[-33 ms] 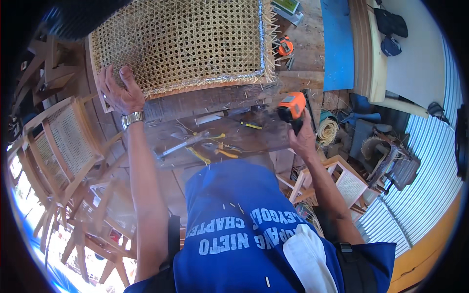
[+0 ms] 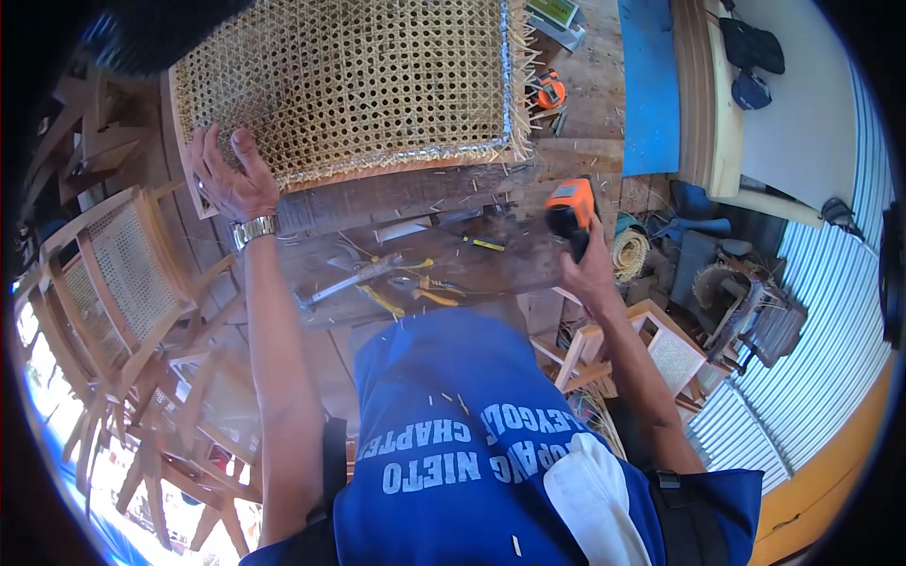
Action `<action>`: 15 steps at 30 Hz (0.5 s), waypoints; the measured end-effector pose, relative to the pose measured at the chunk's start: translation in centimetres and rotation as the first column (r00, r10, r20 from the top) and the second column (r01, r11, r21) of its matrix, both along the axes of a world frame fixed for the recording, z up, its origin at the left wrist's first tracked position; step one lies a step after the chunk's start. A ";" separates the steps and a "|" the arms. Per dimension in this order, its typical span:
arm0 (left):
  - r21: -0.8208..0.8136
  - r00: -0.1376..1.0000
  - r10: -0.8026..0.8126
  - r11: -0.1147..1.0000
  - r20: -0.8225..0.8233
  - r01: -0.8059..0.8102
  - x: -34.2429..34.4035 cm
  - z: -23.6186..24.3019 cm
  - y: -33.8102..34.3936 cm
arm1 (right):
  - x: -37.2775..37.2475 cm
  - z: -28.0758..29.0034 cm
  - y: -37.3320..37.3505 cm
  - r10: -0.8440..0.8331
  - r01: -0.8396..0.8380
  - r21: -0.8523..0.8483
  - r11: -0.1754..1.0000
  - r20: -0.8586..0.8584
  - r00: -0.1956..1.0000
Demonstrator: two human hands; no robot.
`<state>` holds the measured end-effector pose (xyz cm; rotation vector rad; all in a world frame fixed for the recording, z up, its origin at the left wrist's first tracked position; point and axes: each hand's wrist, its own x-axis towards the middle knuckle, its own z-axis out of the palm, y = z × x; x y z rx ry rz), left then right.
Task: Attaching rattan cane webbing to a wooden chair frame using various tools.
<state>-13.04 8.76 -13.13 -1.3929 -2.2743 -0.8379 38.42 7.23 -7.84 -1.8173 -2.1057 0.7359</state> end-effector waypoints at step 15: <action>0.115 0.996 -0.059 0.992 0.063 0.051 0.7 1.5 -0.1 | -13.0 15.2 10.8 -0.242 0.152 -0.695 0.703 -0.032 0.970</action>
